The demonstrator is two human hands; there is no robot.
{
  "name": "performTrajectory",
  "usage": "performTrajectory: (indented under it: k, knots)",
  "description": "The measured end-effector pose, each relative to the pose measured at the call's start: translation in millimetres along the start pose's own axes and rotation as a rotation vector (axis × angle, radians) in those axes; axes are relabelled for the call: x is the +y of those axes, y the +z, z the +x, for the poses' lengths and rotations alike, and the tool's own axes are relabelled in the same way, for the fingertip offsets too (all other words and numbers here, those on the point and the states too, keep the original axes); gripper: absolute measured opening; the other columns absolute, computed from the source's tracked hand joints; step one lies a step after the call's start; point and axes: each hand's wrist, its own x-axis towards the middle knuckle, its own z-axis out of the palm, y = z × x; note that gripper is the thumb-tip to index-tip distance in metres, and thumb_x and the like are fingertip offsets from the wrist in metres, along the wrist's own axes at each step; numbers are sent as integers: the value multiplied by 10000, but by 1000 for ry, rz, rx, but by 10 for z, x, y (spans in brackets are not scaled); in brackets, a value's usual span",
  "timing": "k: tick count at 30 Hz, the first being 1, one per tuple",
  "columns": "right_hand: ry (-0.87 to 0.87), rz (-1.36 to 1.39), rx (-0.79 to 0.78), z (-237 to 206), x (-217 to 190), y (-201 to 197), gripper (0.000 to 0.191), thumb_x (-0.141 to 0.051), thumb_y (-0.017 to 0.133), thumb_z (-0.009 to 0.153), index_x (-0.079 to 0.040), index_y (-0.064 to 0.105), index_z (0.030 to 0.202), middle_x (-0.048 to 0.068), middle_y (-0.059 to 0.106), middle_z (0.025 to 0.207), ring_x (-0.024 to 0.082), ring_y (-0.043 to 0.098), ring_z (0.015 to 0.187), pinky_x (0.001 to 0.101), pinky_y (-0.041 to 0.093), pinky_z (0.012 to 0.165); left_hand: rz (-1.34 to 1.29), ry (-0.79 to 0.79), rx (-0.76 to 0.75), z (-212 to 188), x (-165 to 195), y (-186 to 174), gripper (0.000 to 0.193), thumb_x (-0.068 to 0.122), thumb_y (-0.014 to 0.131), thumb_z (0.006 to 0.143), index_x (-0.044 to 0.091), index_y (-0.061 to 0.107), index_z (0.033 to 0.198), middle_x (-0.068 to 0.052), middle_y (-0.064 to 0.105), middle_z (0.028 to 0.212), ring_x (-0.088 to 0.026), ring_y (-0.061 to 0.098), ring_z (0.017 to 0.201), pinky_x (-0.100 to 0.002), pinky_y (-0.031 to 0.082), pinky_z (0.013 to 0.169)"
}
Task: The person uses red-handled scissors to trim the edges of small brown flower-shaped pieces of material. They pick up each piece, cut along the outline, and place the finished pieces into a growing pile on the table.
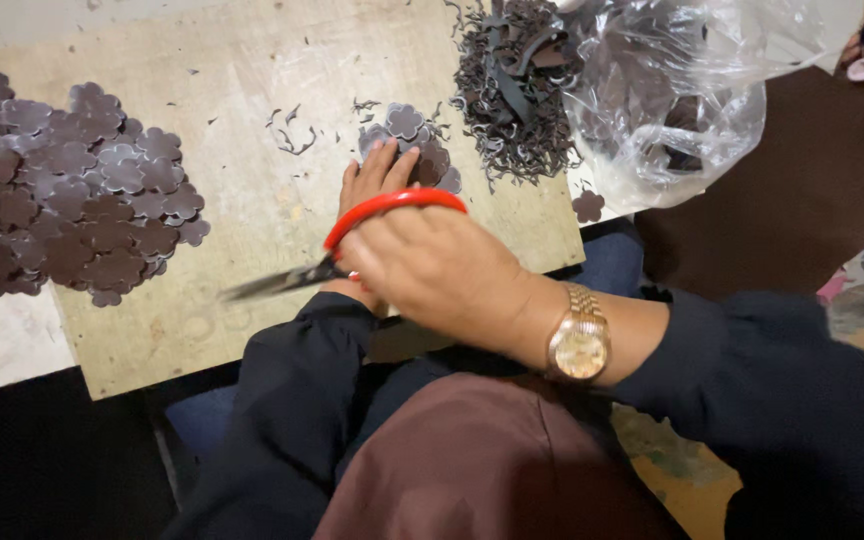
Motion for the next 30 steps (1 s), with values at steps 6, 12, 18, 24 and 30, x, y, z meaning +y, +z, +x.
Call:
performTrajectory:
  k: [6,12,18,24,30]
  knots:
    - [461,372,-67,-329,394,590,351,-66,767,781,-56,618,1099,150,647,1009,351,632,974,456,498,849,12,-46,13,53,-87,42,559,220,647,928,59,511,1445,-178,510,1521,-327,421,1467,-572,295,1199]
    - [856,559,227,-653,562,1054,386,-141,742,898,11,572,1209,188,680,1094,335,702,981,424,555,841,-13,-82,150,75,29,-61,418,235,641,986,51,566,1354,-172,587,1430,-325,504,1394,-547,345,1176]
    - [764,243,256,-634,528,1068,427,-173,786,838,0,614,1189,200,682,1047,389,653,961,457,529,828,-16,-83,157,136,102,-206,410,249,652,980,43,584,1327,-167,599,1414,-323,519,1384,-541,350,1163]
    - [853,304,212,-486,521,914,387,-193,765,806,-59,631,1143,76,712,934,326,672,919,441,528,807,18,-62,178,172,201,-312,440,302,667,979,40,589,1324,-168,597,1422,-319,509,1392,-532,343,1169]
    - [941,284,141,-378,507,839,344,-221,756,861,-73,643,1150,68,702,895,295,675,901,440,530,801,10,-145,106,195,249,-391,451,368,667,961,55,600,1279,-168,587,1425,-313,491,1401,-545,307,1181]
